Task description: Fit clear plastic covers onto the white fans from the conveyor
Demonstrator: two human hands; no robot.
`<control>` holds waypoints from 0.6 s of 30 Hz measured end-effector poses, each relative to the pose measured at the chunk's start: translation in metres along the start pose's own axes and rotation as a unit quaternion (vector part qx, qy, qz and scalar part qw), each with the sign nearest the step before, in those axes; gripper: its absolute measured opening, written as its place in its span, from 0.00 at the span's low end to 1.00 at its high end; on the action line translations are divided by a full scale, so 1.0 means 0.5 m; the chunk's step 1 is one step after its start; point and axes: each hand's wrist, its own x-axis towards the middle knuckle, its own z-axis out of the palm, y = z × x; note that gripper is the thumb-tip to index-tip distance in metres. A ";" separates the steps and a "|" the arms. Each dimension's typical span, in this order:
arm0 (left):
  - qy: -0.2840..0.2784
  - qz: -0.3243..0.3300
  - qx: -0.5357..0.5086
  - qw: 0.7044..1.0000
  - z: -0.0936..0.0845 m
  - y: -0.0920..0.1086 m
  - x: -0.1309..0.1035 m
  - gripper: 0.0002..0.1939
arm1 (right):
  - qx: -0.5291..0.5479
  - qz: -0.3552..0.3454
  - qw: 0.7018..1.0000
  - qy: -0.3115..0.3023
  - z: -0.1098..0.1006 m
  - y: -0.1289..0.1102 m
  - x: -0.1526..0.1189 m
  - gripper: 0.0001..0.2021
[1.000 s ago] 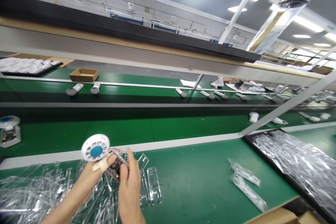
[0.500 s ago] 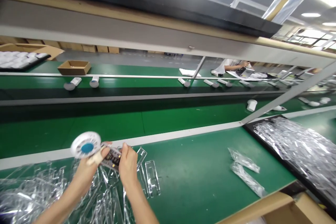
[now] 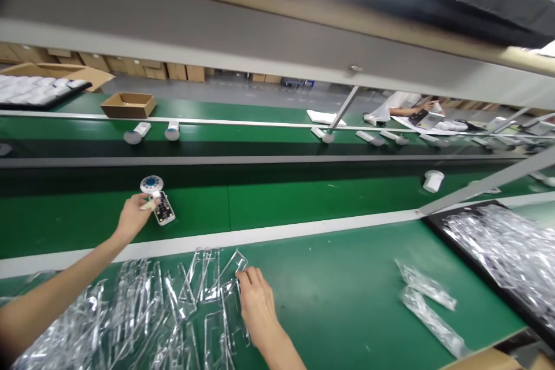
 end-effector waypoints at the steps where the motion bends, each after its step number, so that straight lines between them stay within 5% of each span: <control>1: -0.021 0.026 0.053 0.998 0.003 -0.004 -0.026 0.12 | -0.034 -0.043 0.998 -0.016 0.000 -0.003 0.017 0.22; 5: -0.140 0.098 0.257 0.951 0.066 -0.018 -0.138 0.14 | -0.118 -0.186 0.971 -0.091 -0.006 -0.015 0.092 0.19; 8: -0.190 0.125 0.339 0.913 0.138 -0.026 -0.193 0.25 | -0.137 -0.208 0.963 -0.106 -0.010 -0.021 0.118 0.11; 11: -0.211 0.140 0.378 0.891 0.186 -0.031 -0.212 0.23 | -0.143 -0.215 0.960 -0.106 -0.026 -0.026 0.115 0.09; 18: -0.210 0.137 0.338 0.907 0.178 -0.050 -0.200 0.12 | -0.044 -0.118 0.992 -0.030 -0.102 -0.038 0.073 0.10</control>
